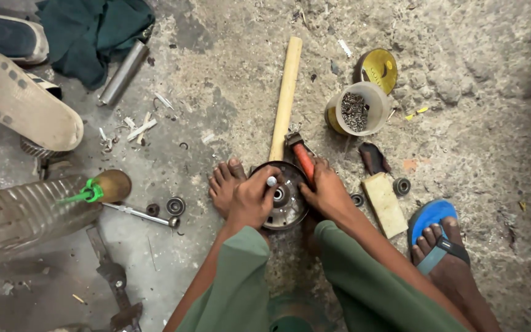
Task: Repairing or assembling a circular mechanical metal part using a hammer and pins.
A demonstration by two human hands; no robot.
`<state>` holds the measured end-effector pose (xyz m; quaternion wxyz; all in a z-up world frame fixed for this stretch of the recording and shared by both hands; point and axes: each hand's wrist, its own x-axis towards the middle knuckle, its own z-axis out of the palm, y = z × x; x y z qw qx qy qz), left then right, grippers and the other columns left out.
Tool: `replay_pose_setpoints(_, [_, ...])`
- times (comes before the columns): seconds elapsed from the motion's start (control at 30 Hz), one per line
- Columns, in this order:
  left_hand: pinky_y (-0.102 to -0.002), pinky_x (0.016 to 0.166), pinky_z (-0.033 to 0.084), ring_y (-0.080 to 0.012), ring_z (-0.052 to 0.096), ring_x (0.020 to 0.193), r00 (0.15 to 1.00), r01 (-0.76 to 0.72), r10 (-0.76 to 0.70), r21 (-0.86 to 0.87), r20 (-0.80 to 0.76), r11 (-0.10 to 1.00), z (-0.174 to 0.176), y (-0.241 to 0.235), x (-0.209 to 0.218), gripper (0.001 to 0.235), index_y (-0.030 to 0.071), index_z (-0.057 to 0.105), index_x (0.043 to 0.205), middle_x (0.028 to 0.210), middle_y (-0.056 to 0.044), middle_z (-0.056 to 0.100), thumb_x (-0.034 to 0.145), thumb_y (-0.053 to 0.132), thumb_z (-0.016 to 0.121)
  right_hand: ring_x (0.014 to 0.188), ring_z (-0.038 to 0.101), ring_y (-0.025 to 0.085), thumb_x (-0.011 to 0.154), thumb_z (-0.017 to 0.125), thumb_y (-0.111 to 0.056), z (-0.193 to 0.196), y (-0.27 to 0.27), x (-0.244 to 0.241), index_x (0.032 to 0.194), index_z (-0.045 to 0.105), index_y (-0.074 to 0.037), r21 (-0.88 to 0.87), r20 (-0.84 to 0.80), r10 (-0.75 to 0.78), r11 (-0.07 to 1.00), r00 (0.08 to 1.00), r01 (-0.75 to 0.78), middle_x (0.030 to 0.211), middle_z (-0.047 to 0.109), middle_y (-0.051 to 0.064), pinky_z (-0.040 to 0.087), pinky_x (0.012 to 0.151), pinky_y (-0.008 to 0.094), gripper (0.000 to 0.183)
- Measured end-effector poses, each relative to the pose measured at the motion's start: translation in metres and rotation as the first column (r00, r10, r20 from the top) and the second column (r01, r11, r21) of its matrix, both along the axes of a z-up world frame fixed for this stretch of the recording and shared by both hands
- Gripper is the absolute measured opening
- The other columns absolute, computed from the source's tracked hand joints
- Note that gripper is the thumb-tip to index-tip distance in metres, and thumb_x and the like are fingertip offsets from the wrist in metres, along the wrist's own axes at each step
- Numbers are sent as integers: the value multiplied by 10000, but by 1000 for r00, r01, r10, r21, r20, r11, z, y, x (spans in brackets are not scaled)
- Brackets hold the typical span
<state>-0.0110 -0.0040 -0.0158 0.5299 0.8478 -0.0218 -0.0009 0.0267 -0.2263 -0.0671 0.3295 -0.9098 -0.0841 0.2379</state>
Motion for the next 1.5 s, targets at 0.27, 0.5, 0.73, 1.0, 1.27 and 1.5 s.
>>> replay_pose_setpoints(0.27, [-469, 740, 533, -418, 684, 920, 997, 23, -20, 44, -71, 999, 25, -5, 16, 252, 73, 615, 1155, 1025, -187, 698, 914, 26, 674, 1067, 609, 499, 800, 771, -184, 16, 5, 3, 1218, 506, 95, -8, -37, 3, 1000, 999, -4, 1153, 598, 338, 503, 919, 510, 569])
replay_pose_setpoints(0.5, [-484, 752, 528, -428, 680, 915, 992, 96, -98, -25, -80, 995, 19, -6, 29, 250, 66, 601, 1140, 981, -196, 701, 910, 45, 697, 1049, 658, 460, 825, 735, -221, 22, 9, 7, 1306, 489, 63, -146, -239, -51, 989, 970, 17, 1074, 653, 304, 526, 941, 493, 610])
replay_pose_setpoints(0.73, [-440, 752, 537, -394, 707, 891, 988, 76, -84, -62, -129, 995, 17, -1, 27, 179, 59, 613, 1090, 923, -180, 704, 926, 31, 678, 1019, 629, 512, 747, 795, -162, -2, -3, -1, 1256, 483, 108, 1, 16, 41, 999, 999, -41, 1101, 607, 348, 526, 883, 522, 654])
replay_pose_setpoints(1.0, [-391, 756, 559, -321, 750, 880, 990, 57, -68, -83, -126, 995, 15, 6, 30, 198, 54, 616, 1100, 919, -147, 730, 916, 28, 682, 1000, 627, 517, 783, 782, -162, 3, -1, 0, 1199, 486, 101, -7, 7, 32, 999, 999, -32, 1096, 602, 336, 522, 854, 528, 574])
replay_pose_setpoints(1.27, [-406, 745, 551, -343, 737, 897, 995, 42, -44, -29, -88, 999, 25, 6, 27, 221, 50, 610, 1108, 934, -157, 723, 903, 9, 684, 990, 628, 510, 785, 778, -159, 6, 1, 0, 1169, 503, 92, -2, 11, 27, 1000, 1000, -27, 1092, 595, 329, 521, 860, 524, 535])
replay_pose_setpoints(1.5, [-402, 752, 567, -325, 748, 885, 993, 36, -43, -65, -112, 997, 27, 5, 24, 202, 63, 604, 1111, 937, -143, 721, 921, 12, 655, 1018, 616, 513, 810, 790, -184, 13, 1, 2, 1145, 512, 83, -42, -17, 41, 998, 999, -42, 1145, 582, 324, 513, 876, 532, 510])
